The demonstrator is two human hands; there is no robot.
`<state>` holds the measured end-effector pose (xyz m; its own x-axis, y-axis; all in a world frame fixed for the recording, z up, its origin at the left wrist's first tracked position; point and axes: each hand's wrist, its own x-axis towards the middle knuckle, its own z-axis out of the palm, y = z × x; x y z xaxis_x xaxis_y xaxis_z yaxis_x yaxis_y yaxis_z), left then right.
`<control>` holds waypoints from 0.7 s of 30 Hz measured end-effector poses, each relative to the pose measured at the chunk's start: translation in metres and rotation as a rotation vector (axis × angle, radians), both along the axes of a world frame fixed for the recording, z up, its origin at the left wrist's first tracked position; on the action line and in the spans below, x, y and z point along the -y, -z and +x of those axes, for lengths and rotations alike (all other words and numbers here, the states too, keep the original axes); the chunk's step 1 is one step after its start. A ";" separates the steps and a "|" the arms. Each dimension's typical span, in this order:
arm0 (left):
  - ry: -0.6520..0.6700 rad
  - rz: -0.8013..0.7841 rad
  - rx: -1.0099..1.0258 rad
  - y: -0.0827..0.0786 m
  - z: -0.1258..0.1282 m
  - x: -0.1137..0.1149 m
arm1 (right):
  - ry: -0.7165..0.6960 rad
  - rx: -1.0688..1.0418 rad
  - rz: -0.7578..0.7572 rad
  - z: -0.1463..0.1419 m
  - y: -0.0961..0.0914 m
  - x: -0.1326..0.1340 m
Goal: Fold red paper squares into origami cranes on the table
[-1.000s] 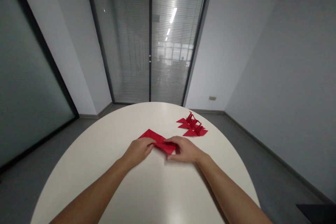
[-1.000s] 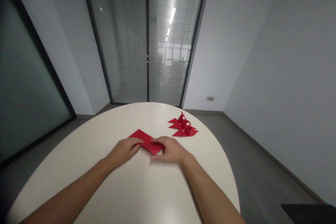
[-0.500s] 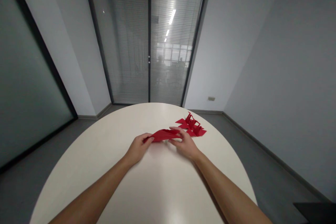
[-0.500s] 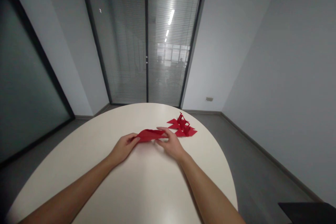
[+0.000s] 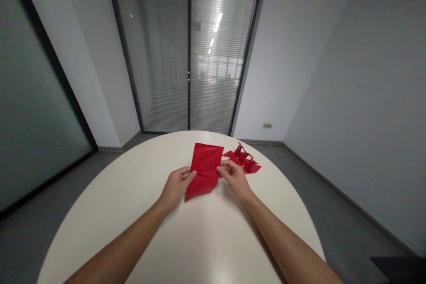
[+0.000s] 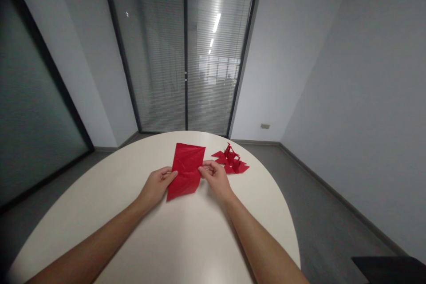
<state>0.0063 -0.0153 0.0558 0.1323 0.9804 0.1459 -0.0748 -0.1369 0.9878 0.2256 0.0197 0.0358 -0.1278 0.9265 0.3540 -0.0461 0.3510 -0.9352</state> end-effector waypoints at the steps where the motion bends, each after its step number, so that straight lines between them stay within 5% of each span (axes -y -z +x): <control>1: -0.001 -0.008 0.009 0.001 0.000 0.000 | -0.008 -0.009 -0.016 -0.001 0.001 0.000; 21: 0.027 -0.112 0.020 0.021 -0.005 -0.012 | -0.055 0.043 -0.046 0.004 0.008 -0.005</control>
